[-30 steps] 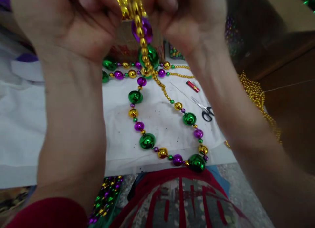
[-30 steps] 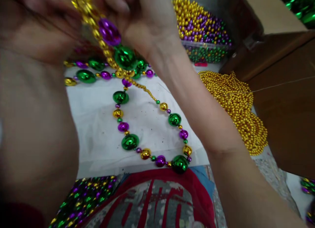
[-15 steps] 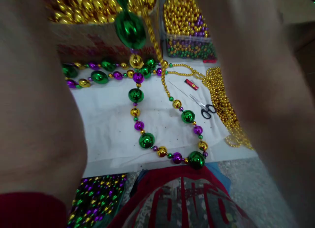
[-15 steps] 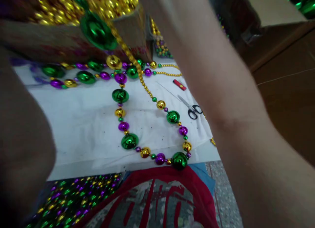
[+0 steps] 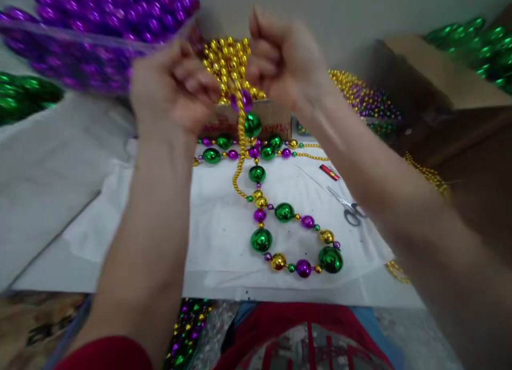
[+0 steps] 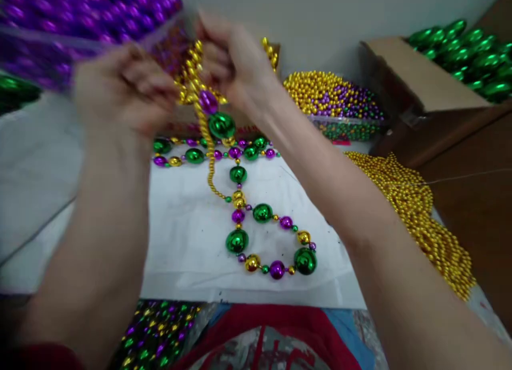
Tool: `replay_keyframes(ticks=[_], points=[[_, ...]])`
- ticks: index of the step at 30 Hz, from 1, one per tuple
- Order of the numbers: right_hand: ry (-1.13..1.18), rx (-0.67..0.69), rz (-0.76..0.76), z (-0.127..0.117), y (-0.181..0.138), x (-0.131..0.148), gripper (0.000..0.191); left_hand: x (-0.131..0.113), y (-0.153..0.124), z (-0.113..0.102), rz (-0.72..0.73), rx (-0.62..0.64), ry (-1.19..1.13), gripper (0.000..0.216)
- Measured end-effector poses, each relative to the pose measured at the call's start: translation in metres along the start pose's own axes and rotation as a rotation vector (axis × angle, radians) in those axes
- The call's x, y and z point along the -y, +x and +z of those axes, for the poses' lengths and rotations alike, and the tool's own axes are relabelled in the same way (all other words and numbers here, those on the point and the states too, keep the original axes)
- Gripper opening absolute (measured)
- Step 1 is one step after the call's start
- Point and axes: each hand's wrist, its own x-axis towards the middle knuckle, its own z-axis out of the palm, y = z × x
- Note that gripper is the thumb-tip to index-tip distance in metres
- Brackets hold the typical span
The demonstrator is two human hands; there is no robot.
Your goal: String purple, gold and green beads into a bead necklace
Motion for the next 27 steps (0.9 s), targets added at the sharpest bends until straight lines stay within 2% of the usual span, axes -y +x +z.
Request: replay_keyframes(ticks=[2,3,5,8,11,17,23,27], points=[[-0.026,0.111,-0.020,-0.012,-0.014,-0.017,0.041,0.013,-0.006,-0.013,0.115,0.173,-0.041,0.029],[-0.019,0.123,-0.036,-0.024,-0.021,-0.029,0.040,0.024,-0.009,-0.022,0.125,0.214,-0.053,0.031],[0.028,0.041,-0.030,-0.054,-0.035,-0.055,0.035,0.048,-0.013,-0.044,0.029,0.154,-0.051,0.030],[0.032,0.024,-0.011,-0.095,-0.051,-0.087,0.030,0.085,-0.017,-0.077,0.015,0.078,-0.048,0.026],[0.053,-0.013,0.014,-0.116,-0.067,-0.105,0.025,0.110,-0.026,-0.099,-0.003,0.074,-0.075,0.019],[0.121,-0.095,0.052,-0.129,-0.092,-0.115,0.025,0.128,-0.043,-0.110,-0.038,0.096,-0.033,0.014],[0.177,-0.180,0.108,-0.159,-0.119,-0.139,0.031,0.162,-0.050,-0.127,-0.046,0.043,0.275,0.020],[0.210,-0.229,0.141,-0.173,-0.138,-0.154,0.026,0.180,-0.060,-0.137,-0.051,0.040,0.482,0.019]])
